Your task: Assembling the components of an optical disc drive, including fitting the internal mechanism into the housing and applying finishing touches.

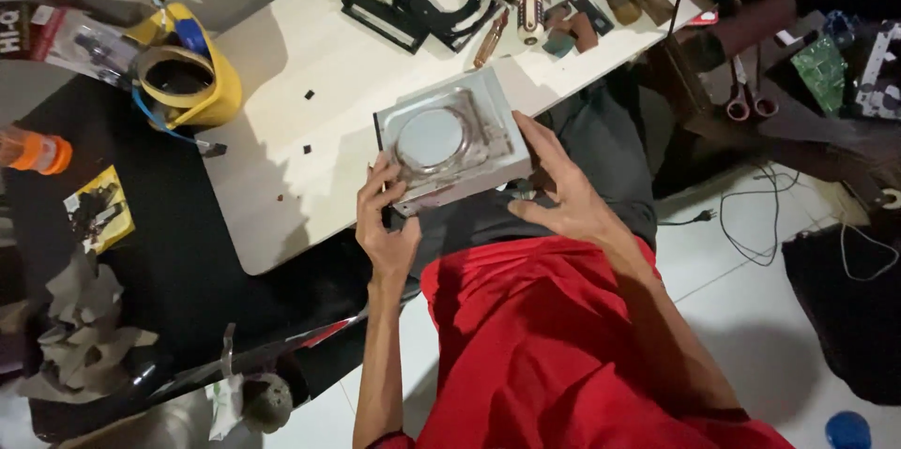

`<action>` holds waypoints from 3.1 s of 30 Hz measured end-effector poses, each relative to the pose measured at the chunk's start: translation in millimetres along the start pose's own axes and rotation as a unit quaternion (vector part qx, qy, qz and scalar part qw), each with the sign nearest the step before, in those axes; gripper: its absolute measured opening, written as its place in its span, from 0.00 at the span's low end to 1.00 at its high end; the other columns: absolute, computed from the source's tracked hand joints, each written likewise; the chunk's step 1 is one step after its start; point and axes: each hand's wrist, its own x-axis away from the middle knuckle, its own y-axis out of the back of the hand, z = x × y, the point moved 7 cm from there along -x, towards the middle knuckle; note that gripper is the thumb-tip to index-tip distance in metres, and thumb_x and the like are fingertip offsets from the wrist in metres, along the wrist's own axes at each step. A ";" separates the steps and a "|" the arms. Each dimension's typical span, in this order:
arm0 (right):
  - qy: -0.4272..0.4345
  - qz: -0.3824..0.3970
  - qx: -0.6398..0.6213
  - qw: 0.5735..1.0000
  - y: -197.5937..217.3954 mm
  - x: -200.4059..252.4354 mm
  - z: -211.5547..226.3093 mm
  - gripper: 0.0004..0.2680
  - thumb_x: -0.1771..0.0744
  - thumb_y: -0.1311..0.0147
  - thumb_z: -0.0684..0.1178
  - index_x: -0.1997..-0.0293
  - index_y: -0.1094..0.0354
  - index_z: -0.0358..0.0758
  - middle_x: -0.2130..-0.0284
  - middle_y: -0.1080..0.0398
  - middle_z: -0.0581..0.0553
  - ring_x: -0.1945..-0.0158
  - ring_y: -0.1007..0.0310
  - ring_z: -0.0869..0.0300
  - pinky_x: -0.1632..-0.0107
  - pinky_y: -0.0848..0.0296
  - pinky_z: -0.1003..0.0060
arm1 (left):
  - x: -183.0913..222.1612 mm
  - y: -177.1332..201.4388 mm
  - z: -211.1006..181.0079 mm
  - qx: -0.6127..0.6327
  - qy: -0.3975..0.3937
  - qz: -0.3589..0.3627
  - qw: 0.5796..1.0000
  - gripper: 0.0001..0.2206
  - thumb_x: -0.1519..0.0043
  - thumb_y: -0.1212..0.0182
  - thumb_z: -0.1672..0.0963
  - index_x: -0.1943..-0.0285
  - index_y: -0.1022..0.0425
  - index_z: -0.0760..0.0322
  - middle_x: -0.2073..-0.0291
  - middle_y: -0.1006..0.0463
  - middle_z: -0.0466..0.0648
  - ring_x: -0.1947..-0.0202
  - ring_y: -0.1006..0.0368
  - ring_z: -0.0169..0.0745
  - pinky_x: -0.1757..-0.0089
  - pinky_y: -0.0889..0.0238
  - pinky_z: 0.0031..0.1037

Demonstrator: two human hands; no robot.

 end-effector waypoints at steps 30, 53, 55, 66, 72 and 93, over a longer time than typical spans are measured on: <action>-0.158 -0.134 -0.155 0.966 6.3 -8.0 -77.3 0.19 0.29 0.46 0.49 0.32 0.39 0.29 0.47 0.31 0.22 0.53 0.22 0.37 0.50 0.20 0.38 | 15.1 4.7 4.1 -0.055 0.169 0.065 0.982 0.26 0.30 0.44 0.55 0.23 0.43 0.64 0.27 0.43 0.57 0.23 0.56 0.64 0.30 0.71 0.61; -0.152 -0.110 -0.153 0.970 -2.9 -10.6 -47.9 0.19 0.28 0.50 0.50 0.29 0.44 0.31 0.37 0.44 0.15 0.40 0.38 0.21 0.47 0.23 0.30 | -22.0 -3.1 78.6 -0.016 0.330 0.114 0.937 0.25 0.25 0.58 0.49 0.22 0.43 0.65 0.24 0.47 0.61 0.23 0.59 0.65 0.29 0.68 0.54; -0.143 -0.108 -0.130 0.975 -1.3 -12.9 -52.8 0.19 0.28 0.50 0.50 0.30 0.43 0.30 0.40 0.39 0.17 0.45 0.31 0.24 0.49 0.21 0.31 | -26.7 6.0 84.2 -0.036 0.310 0.102 0.944 0.23 0.24 0.60 0.51 0.24 0.40 0.65 0.25 0.45 0.58 0.23 0.57 0.61 0.29 0.66 0.54; -0.121 -0.108 -0.092 0.983 8.5 -12.4 -74.6 0.16 0.28 0.48 0.46 0.32 0.37 0.32 0.45 0.29 0.25 0.57 0.20 0.42 0.57 0.18 0.44 | -66.8 3.2 132.1 -0.308 0.130 0.315 0.888 0.33 0.36 0.51 0.65 0.18 0.55 0.74 0.20 0.59 0.64 0.21 0.65 0.64 0.29 0.77 0.53; -0.130 -0.110 -0.102 0.980 11.0 -14.1 -85.5 0.15 0.29 0.47 0.44 0.34 0.35 0.33 0.49 0.26 0.30 0.62 0.19 0.49 0.60 0.16 0.51 | -81.9 24.8 163.2 -0.312 0.130 0.312 0.888 0.21 0.25 0.59 0.58 0.23 0.38 0.67 0.26 0.39 0.58 0.26 0.46 0.56 0.30 0.74 0.53; -0.091 -0.098 0.098 0.986 4.7 -22.8 -22.8 0.16 0.30 0.44 0.50 0.34 0.32 0.41 0.53 0.22 0.31 0.55 0.18 0.44 0.53 0.21 0.50 | -56.8 87.5 115.1 -0.315 0.069 0.170 0.931 0.07 0.34 0.29 0.63 0.50 0.14 0.64 0.54 0.18 0.54 0.54 0.21 0.53 0.52 0.26 0.38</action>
